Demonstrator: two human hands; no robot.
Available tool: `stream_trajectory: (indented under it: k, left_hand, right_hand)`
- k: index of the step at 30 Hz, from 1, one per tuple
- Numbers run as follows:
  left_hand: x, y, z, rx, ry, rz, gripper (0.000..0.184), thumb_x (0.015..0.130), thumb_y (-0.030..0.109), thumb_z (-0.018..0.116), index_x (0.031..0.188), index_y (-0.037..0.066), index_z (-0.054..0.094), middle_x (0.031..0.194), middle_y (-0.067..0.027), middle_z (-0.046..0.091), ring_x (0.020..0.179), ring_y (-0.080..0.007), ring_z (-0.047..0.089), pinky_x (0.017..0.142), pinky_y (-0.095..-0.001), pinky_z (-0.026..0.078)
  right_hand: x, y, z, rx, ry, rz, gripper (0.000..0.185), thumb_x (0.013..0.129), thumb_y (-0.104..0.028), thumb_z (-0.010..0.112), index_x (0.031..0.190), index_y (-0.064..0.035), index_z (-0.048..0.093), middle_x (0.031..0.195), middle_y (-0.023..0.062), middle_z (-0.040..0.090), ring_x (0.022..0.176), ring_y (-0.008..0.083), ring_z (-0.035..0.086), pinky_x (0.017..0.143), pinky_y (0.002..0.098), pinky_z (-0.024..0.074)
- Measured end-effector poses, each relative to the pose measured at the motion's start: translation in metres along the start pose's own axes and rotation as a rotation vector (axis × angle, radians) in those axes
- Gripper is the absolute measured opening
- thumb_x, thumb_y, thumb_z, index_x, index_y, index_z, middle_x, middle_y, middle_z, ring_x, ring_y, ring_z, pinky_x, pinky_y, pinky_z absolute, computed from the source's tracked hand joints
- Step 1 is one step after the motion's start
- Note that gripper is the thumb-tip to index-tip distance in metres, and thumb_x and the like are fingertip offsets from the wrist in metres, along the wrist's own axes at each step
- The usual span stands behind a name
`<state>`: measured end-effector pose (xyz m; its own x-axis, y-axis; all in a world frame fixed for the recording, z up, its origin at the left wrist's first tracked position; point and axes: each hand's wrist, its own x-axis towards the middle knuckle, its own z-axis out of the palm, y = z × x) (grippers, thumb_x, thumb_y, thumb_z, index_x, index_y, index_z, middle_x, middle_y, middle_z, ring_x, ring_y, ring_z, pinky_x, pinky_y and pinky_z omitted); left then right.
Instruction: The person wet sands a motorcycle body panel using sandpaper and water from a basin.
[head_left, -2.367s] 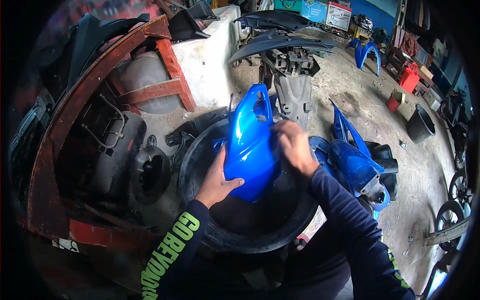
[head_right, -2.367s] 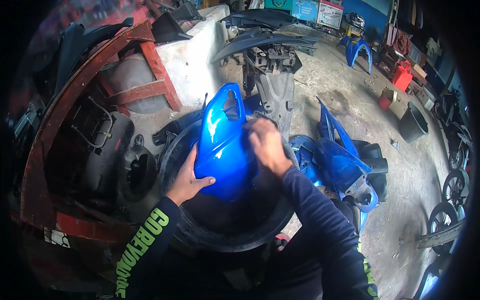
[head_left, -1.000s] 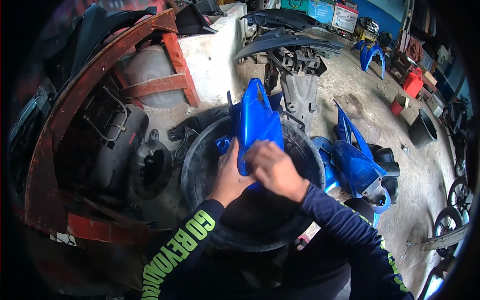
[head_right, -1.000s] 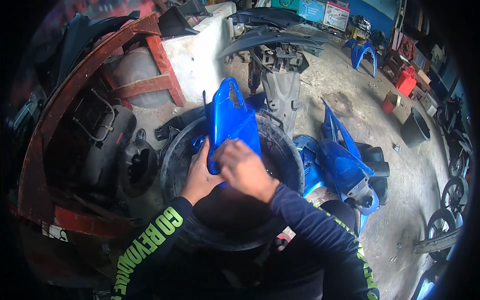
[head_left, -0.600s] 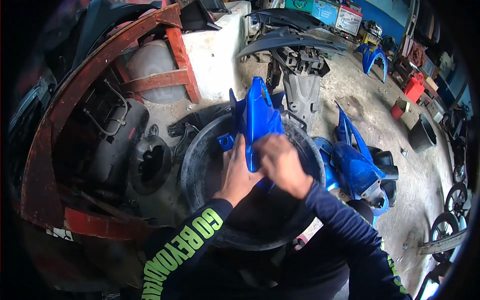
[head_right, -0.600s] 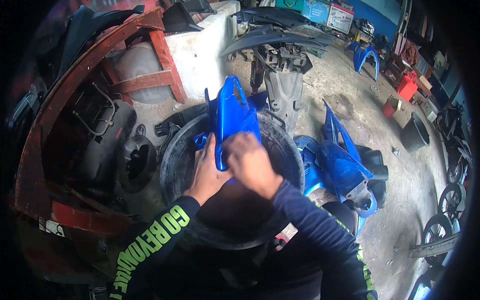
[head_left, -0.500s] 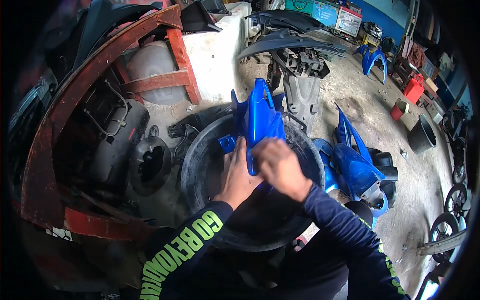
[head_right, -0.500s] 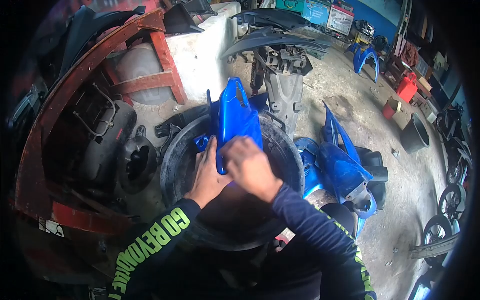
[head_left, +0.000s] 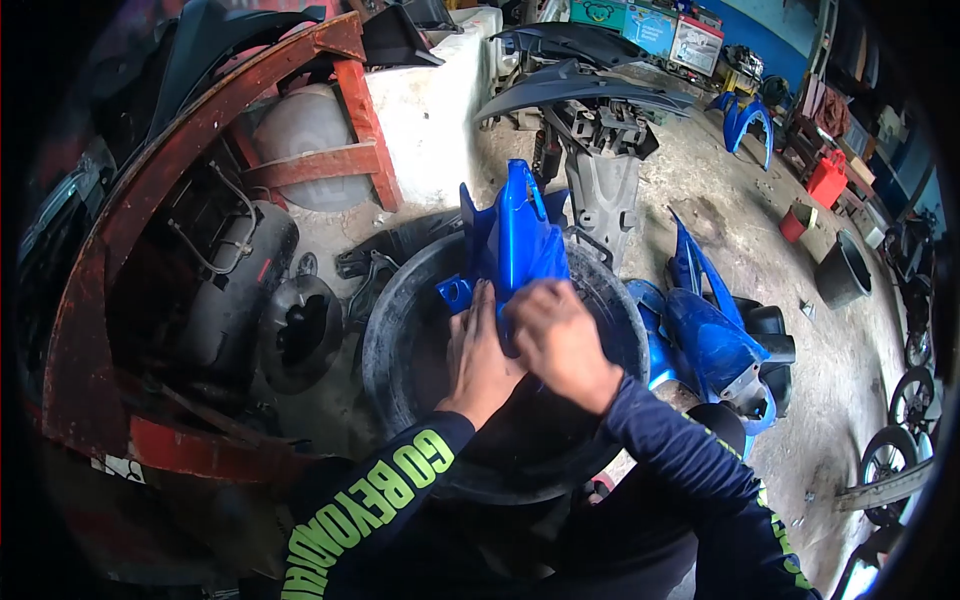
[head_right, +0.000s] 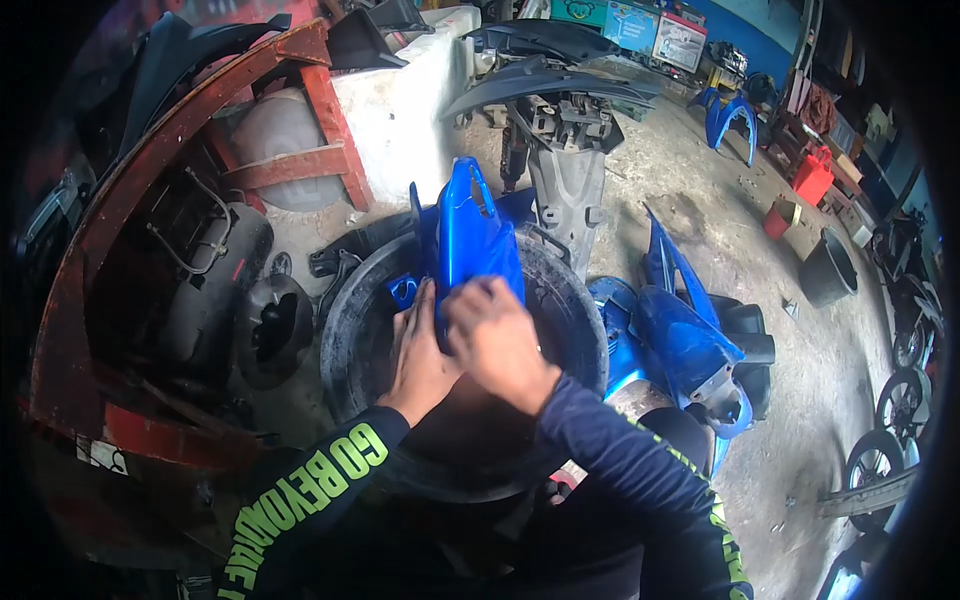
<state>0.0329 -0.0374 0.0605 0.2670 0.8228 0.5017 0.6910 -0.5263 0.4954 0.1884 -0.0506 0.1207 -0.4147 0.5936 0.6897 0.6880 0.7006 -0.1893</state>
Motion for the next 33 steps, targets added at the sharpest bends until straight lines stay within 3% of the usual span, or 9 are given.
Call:
stream_trajectory:
  k: [2, 6, 8, 14, 16, 20, 24, 28, 33]
  left_hand:
    - [0.006, 0.016, -0.012, -0.078, -0.02, -0.061, 0.096, 0.076, 0.023, 0.08, 0.149, -0.013, 0.029, 0.15, -0.0333, 0.042, 0.136, -0.0429, 0.045, 0.113, -0.0478, 0.033]
    - [-0.002, -0.008, 0.005, -0.012, 0.042, -0.023, 0.103, 0.071, 0.03, 0.086, 0.15, -0.009, 0.031, 0.148, -0.0337, 0.044, 0.134, -0.0434, 0.046, 0.111, -0.0484, 0.035]
    - [0.006, 0.008, -0.006, -0.043, 0.008, -0.057, 0.104, 0.071, 0.028, 0.085, 0.149, -0.012, 0.029, 0.147, -0.0337, 0.044, 0.133, -0.044, 0.047, 0.112, -0.0482, 0.034]
    - [0.006, 0.003, -0.001, -0.04, 0.048, -0.014, 0.102, 0.072, 0.028, 0.084, 0.151, -0.007, 0.029, 0.147, -0.0324, 0.045, 0.13, -0.0447, 0.048, 0.111, -0.0484, 0.035]
    - [0.008, 0.01, -0.005, -0.049, 0.01, -0.047, 0.096, 0.077, 0.026, 0.081, 0.151, -0.008, 0.029, 0.148, -0.0321, 0.044, 0.13, -0.0446, 0.048, 0.111, -0.0486, 0.034]
    - [0.009, -0.008, 0.004, 0.145, 0.075, 0.143, 0.1, 0.074, 0.029, 0.084, 0.15, -0.007, 0.031, 0.147, -0.032, 0.045, 0.129, -0.0446, 0.048, 0.109, -0.0485, 0.036]
    - [0.006, 0.015, -0.009, -0.056, -0.013, -0.06, 0.093, 0.079, 0.026, 0.079, 0.15, -0.009, 0.031, 0.148, -0.0321, 0.044, 0.129, -0.0443, 0.048, 0.11, -0.0488, 0.035]
    - [0.004, -0.002, 0.001, 0.014, 0.059, 0.035, 0.098, 0.072, 0.028, 0.084, 0.149, -0.006, 0.034, 0.15, -0.0284, 0.044, 0.123, -0.0451, 0.05, 0.108, -0.0484, 0.041]
    - [0.007, 0.01, -0.004, -0.048, 0.016, -0.07, 0.099, 0.072, 0.029, 0.084, 0.15, -0.005, 0.033, 0.151, -0.0287, 0.043, 0.125, -0.0462, 0.049, 0.108, -0.0483, 0.041]
  right_hand:
    - [0.003, 0.02, 0.0, -0.049, -0.004, 0.193, 0.025, 0.076, -0.01, 0.069, 0.101, -0.0021, 0.069, 0.105, 0.0106, 0.066, 0.105, 0.0326, 0.059, 0.095, 0.0419, 0.0489]
    - [-0.003, -0.006, 0.006, -0.002, 0.004, -0.061, 0.024, 0.075, -0.007, 0.068, 0.099, -0.0016, 0.068, 0.099, 0.0128, 0.065, 0.102, 0.0339, 0.057, 0.094, 0.0433, 0.0483]
    - [-0.001, 0.024, 0.007, 0.025, -0.009, 0.218, 0.022, 0.076, -0.007, 0.068, 0.097, -0.0016, 0.067, 0.1, 0.0134, 0.065, 0.102, 0.0346, 0.058, 0.095, 0.0447, 0.0477]
    - [-0.001, 0.009, 0.005, 0.046, 0.023, -0.047, 0.018, 0.082, -0.006, 0.063, 0.099, -0.002, 0.068, 0.103, 0.0147, 0.066, 0.101, 0.0361, 0.057, 0.094, 0.0453, 0.048]
    - [0.004, 0.032, 0.004, 0.047, 0.013, 0.228, 0.017, 0.082, -0.007, 0.063, 0.098, -0.0022, 0.068, 0.103, 0.0141, 0.066, 0.1, 0.0347, 0.058, 0.094, 0.046, 0.0472]
    - [0.0, -0.004, 0.007, 0.025, 0.037, -0.075, 0.017, 0.08, -0.01, 0.064, 0.094, -0.0015, 0.068, 0.101, 0.0126, 0.066, 0.101, 0.0332, 0.057, 0.094, 0.0431, 0.047]
    - [0.002, 0.046, 0.005, -0.032, 0.017, 0.237, 0.016, 0.079, -0.009, 0.065, 0.094, -0.0028, 0.068, 0.099, 0.0125, 0.066, 0.099, 0.0321, 0.058, 0.092, 0.0441, 0.0471]
    - [-0.002, -0.003, 0.005, 0.024, 0.023, -0.096, 0.019, 0.078, -0.009, 0.067, 0.096, -0.0039, 0.069, 0.1, 0.0121, 0.065, 0.099, 0.0323, 0.058, 0.092, 0.0438, 0.0483]
    - [-0.001, 0.031, 0.006, -0.065, 0.023, 0.184, 0.021, 0.078, -0.009, 0.066, 0.098, -0.0032, 0.069, 0.101, 0.012, 0.066, 0.098, 0.0336, 0.058, 0.091, 0.0425, 0.0493]
